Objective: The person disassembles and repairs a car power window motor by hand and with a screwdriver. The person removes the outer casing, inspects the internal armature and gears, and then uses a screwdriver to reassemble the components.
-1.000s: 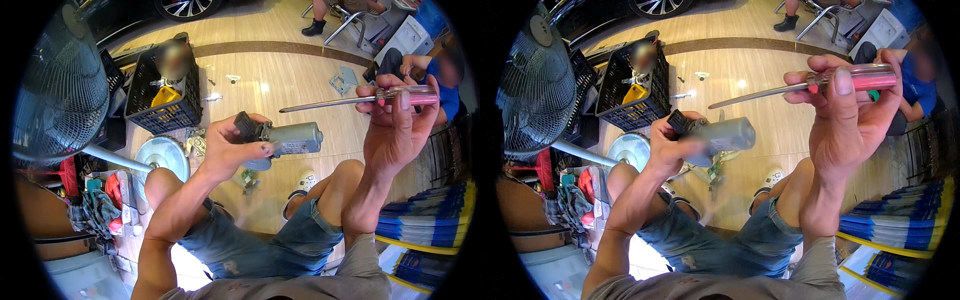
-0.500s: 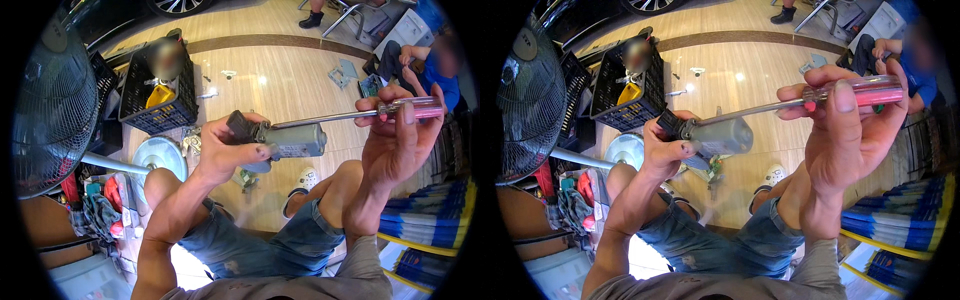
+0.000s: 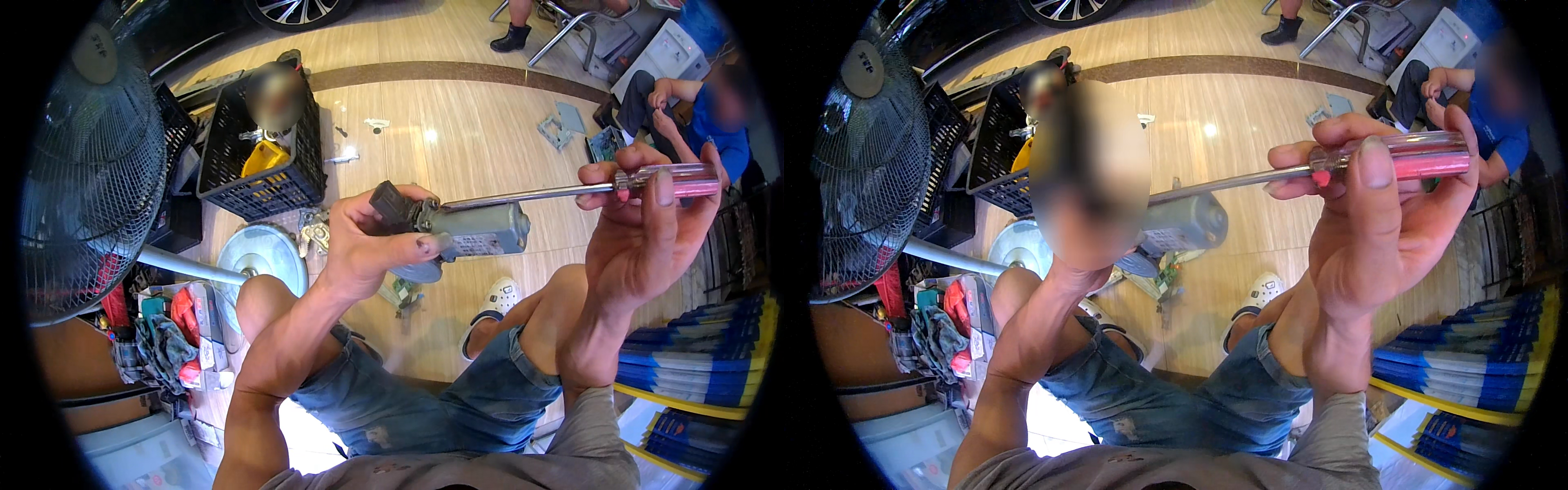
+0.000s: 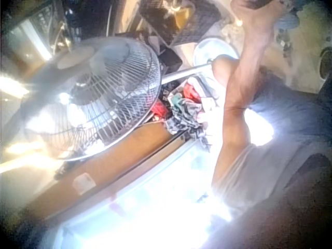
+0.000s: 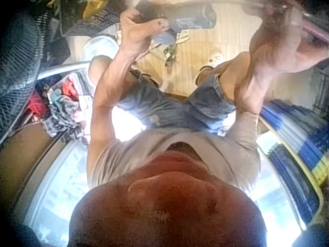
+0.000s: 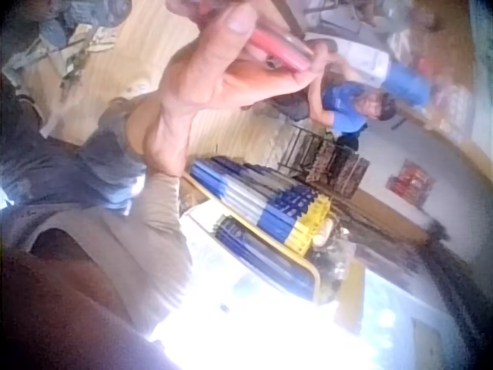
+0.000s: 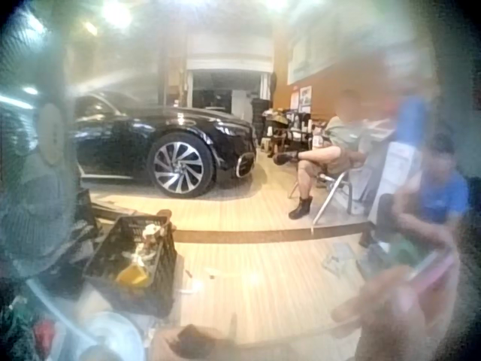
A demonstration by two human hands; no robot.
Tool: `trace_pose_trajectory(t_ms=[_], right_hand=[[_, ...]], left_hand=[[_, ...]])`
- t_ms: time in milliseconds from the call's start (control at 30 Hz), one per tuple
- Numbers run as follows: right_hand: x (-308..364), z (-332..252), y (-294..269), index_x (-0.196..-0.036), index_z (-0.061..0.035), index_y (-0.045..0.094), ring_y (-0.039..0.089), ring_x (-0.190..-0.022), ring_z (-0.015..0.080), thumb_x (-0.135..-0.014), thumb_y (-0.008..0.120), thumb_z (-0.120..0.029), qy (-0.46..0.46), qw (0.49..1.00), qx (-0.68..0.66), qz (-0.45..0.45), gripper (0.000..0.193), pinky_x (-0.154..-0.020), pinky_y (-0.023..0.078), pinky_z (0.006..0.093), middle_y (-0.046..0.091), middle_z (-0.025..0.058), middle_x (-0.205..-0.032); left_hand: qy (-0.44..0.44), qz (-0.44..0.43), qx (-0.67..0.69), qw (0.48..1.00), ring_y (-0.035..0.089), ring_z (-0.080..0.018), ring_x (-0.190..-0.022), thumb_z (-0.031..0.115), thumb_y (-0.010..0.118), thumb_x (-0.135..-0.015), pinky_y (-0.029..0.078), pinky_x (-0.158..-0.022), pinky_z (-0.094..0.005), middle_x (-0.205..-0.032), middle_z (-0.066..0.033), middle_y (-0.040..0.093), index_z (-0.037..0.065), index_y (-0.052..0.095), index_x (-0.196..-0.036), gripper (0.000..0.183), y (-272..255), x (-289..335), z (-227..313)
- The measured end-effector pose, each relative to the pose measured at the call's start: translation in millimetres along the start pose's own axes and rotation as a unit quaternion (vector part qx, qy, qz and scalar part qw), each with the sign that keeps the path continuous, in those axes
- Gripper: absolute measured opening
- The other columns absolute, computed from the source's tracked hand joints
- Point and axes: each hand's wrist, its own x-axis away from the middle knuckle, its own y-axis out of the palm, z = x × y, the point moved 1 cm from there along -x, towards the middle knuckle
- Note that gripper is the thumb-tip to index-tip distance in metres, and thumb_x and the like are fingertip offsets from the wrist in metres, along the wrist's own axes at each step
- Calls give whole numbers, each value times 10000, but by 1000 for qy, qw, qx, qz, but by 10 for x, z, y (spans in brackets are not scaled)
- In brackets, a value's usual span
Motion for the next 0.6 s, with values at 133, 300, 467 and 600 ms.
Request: trace_pose_trajectory(t_ms=[133, 300, 467, 600], right_hand=[[9, 0, 33, -1351, -73, 274, 703, -710, 297, -978, 497, -122, -2, 1000, 10, 3, 437, -526, 623, 312, 610, 248, -1008], [25, 15, 20, -1351, -76, 267, 705, -718, 287, -975, 498, -115, -4, 1000, 26, 1, 443, -524, 623, 302, 606, 248, -1028], [36, -3, 66, -1342, -83, 290, 702, -708, 276, -964, 527, -134, 2, 999, 33, 1, 449, -524, 623, 298, 607, 240, -1044], [29, 2, 88, -1328, -85, 317, 698, -695, 269, -954, 550, -154, -10, 999, 50, 13, 446, -517, 620, 297, 606, 240, -1053]], left_hand=[[-1, 2, -1, 1000, 674, -151, -811, 35, 810, -707, 554, -762, -309, -941, -120, 704, -64, 612, -1118, 466, 4, 12, 5], [-3, 10, -5, 1000, 674, -151, -807, 25, 809, -701, 554, -761, -309, -937, -121, 704, -68, 615, -1110, 462, 0, 20, 12], [-3, 3, -7, 1000, 673, -150, -815, 23, 811, -697, 554, -763, -310, -946, -122, 702, -67, 617, -1109, 465, -15, 30, 8], [-2, 3, -10, 1000, 671, -149, -820, 35, 818, -696, 553, -762, -307, -953, -120, 699, -63, 623, -1104, 463, -13, 37, 9]])
